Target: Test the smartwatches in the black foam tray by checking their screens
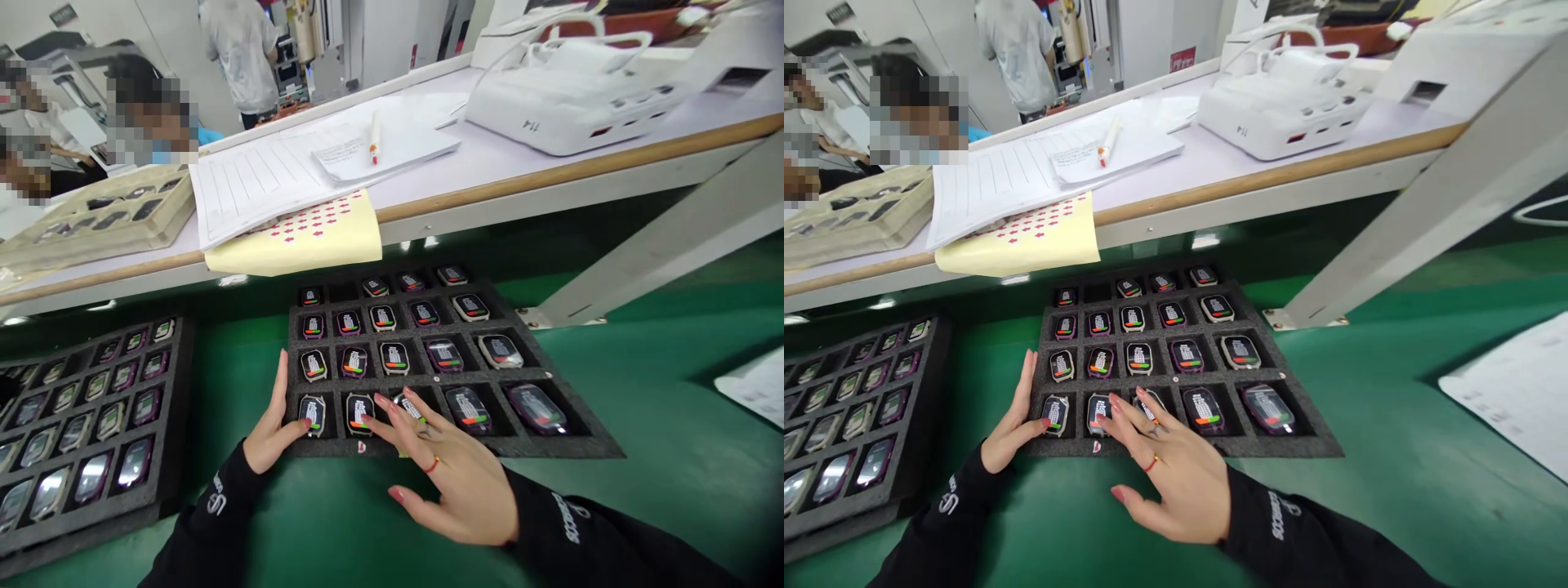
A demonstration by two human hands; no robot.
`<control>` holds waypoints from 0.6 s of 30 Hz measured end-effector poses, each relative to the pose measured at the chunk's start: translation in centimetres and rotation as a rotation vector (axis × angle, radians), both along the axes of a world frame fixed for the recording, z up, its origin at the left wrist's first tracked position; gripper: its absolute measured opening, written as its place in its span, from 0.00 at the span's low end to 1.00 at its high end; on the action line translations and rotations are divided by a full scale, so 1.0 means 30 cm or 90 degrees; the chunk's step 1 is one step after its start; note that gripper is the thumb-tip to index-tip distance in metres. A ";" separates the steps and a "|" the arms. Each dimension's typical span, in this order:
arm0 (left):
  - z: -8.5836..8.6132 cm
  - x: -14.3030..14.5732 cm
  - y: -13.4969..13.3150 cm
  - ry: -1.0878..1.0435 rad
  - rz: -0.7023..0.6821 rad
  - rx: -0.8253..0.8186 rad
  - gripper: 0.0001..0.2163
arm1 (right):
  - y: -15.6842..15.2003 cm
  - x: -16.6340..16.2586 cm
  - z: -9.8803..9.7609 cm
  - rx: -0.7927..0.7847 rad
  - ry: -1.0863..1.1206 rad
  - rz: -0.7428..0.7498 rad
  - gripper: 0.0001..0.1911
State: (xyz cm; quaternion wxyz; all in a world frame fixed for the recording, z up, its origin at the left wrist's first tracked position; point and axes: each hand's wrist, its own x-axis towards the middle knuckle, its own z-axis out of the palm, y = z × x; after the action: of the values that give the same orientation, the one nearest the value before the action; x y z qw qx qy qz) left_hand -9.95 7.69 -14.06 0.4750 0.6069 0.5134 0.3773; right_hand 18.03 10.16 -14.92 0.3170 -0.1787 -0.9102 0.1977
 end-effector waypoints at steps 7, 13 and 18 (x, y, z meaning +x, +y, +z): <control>0.000 -0.004 0.008 0.009 0.066 -0.030 0.40 | 0.011 -0.006 0.001 0.016 0.026 -0.039 0.38; 0.017 0.017 0.046 -0.073 0.261 -0.129 0.37 | 0.026 0.003 -0.001 0.052 0.038 -0.056 0.36; 0.003 -0.038 0.084 -0.049 0.354 -0.233 0.39 | 0.033 0.015 -0.012 0.074 -0.012 -0.059 0.31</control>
State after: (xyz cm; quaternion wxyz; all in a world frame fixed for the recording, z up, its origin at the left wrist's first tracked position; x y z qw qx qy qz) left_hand -11.10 10.22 -13.98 0.4741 0.3333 0.7004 0.4167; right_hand 18.48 11.16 -15.29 0.3271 -0.2039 -0.9138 0.1282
